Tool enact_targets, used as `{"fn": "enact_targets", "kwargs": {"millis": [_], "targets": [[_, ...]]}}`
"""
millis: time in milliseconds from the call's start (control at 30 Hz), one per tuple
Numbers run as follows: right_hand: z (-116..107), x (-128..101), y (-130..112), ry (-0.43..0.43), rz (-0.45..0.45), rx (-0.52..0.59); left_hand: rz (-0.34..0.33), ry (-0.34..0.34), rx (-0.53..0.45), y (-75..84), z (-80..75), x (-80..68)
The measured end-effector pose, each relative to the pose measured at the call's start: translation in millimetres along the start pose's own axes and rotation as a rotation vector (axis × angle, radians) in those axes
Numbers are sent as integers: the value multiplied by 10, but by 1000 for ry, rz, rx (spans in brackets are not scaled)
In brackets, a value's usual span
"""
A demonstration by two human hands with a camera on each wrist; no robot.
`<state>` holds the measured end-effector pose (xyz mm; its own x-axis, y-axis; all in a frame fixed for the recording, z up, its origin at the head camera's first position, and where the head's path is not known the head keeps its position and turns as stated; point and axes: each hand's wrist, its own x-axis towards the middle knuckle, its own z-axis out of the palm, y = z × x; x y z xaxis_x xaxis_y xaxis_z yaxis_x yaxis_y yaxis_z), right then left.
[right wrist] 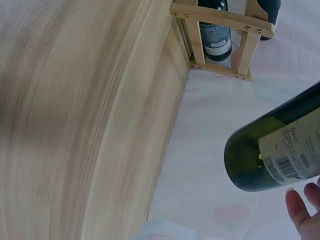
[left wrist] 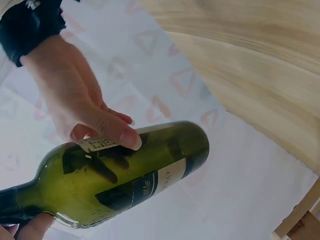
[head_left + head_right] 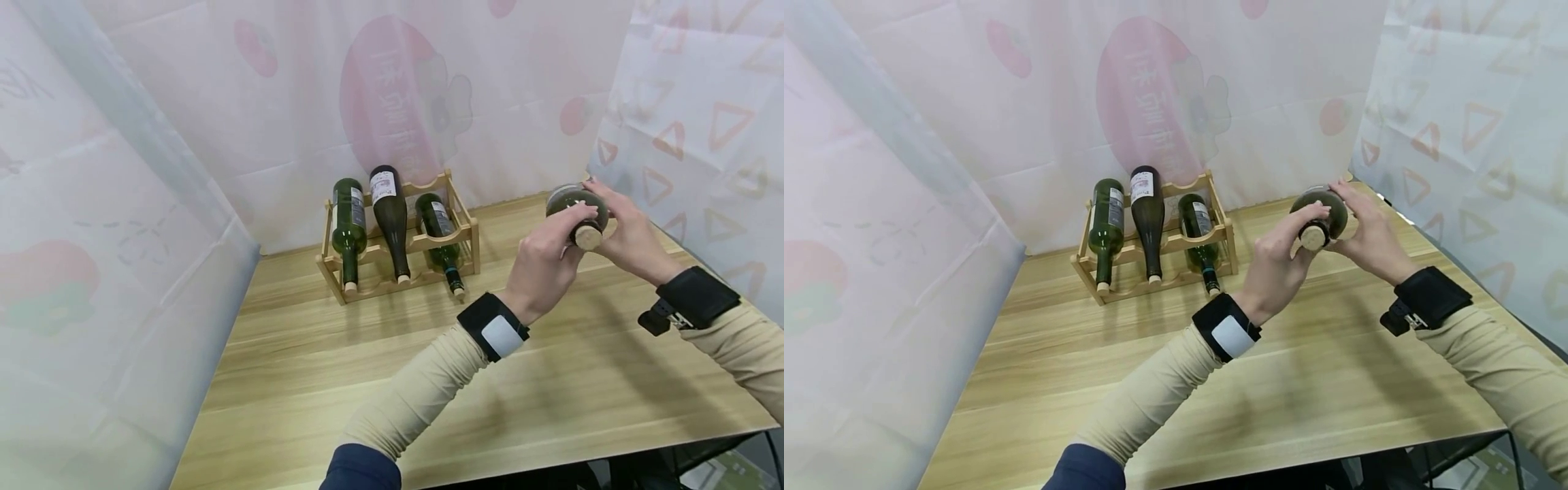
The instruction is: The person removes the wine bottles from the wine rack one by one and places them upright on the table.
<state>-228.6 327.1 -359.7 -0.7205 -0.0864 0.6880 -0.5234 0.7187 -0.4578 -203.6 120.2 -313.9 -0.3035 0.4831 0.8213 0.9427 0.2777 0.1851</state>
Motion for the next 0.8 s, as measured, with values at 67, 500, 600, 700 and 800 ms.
{"fn": "enact_targets", "kwargs": {"millis": [67, 500, 600, 700, 800], "targets": [[-2, 12, -6, -19, -9, 19, -49, 8, -64, -18, -39, 36], [20, -37, 6, -94, 116, 90, -363, 93, -350, -193, -161, 254], [7, -53, 19, -110, 145, 110, -429, 102, -406, -246, -175, 306], [-11, -62, 19, -113, 179, 112, -480, 108, -445, -292, -173, 357], [-27, -68, 19, -106, 231, 96, -517, 111, -477, -322, -160, 406]]}}
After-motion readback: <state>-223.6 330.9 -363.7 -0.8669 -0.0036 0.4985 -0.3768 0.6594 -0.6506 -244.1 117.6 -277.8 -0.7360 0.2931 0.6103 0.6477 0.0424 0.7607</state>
